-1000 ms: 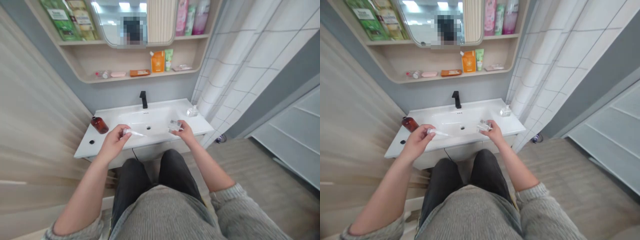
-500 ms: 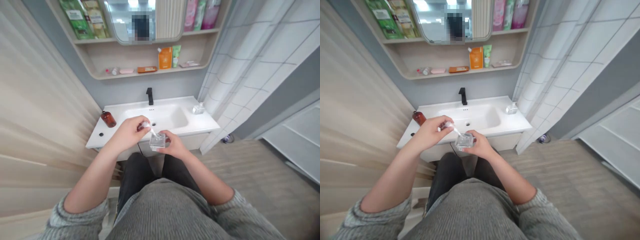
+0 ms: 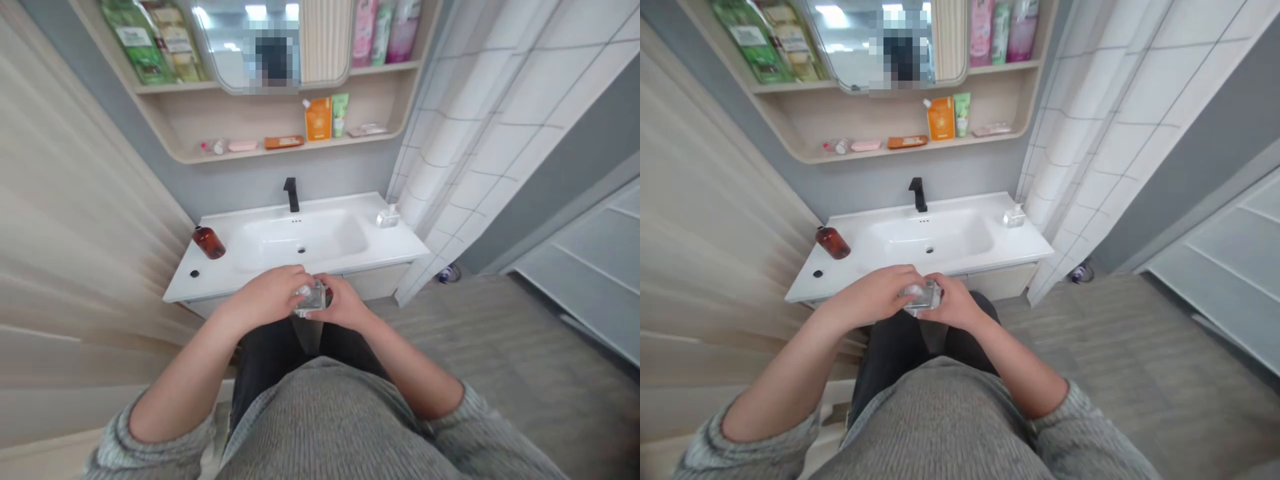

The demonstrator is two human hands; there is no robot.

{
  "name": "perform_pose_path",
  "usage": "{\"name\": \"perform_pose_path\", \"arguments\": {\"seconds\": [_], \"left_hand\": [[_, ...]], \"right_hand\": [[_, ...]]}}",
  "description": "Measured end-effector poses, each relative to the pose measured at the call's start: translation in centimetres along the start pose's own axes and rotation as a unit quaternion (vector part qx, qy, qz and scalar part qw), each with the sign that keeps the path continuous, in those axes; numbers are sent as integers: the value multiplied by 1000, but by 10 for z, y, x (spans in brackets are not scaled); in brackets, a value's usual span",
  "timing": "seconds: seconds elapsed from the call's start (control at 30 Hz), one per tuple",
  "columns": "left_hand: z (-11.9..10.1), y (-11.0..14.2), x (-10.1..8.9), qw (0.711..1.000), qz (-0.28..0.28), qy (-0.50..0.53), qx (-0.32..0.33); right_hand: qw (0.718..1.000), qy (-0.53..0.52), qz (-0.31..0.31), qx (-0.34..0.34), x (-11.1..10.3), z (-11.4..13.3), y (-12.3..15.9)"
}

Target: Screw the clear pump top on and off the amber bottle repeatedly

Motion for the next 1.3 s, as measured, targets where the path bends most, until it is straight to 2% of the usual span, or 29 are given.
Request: {"name": "perform_pose_path", "arguments": {"seconds": [0.1, 0.2, 0.3, 0.37, 0.47, 0.57, 0.67, 0.73, 0.83, 0.93, 1.0, 1.1, 1.2, 1.27, 1.3], "left_hand": [[1, 5, -6, 1000, -14, -3, -11], [2, 7, -10, 1000, -2, -8, -21], [0, 8, -9, 999, 9, -7, 38], [-1, 10, -8, 998, -3, -1, 58], [-1, 11, -5, 999, -40, 1, -8], [1, 13, -1, 996, -38, -11, -80], [1, 16, 1, 998, -18, -3, -52], [1, 17, 1, 999, -29, 0, -28], [0, 15, -1, 997, -42, -21, -69], [-3, 13, -1, 993, -5, -53, -103], [-6, 13, -1, 996, 10, -53, -66], [-11, 14, -1, 999, -4, -33, 5], [-11, 12, 0, 997, -26, -66, -22], [-11, 11, 1, 994, -26, -95, -45], [-12, 11, 1, 994, -19, -99, -36]], "right_hand": [[1000, -10, -1, 3, -1, -3, 2], [1000, -8, 4, -1, 0, -3, 2], [1000, -10, 17, -18, 3, -1, 2], [999, -18, 21, -25, 5, 1, 3], [999, -29, 18, -34, 6, 3, 5], [999, -36, 25, -31, 7, 4, 6], [999, -33, 31, -15, 7, 2, 6], [999, -37, 32, -7, 7, 0, 6], [998, -54, 26, 2, 7, -2, 4], [998, -55, 25, 2, 6, 0, 3], [999, -40, 28, 0, 6, 1, 3], [999, -31, 29, 9, 6, 2, 4], [998, -49, 30, 21, 6, 1, 5], [998, -49, 32, 20, 5, 0, 5], [998, -45, 31, 18, 5, 0, 5]]}}
Point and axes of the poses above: each hand's wrist, its own y-axis away from the middle knuckle, its own x-axis out of the palm, z = x × y, the point moved 2 cm from there along -y, towards the middle knuckle
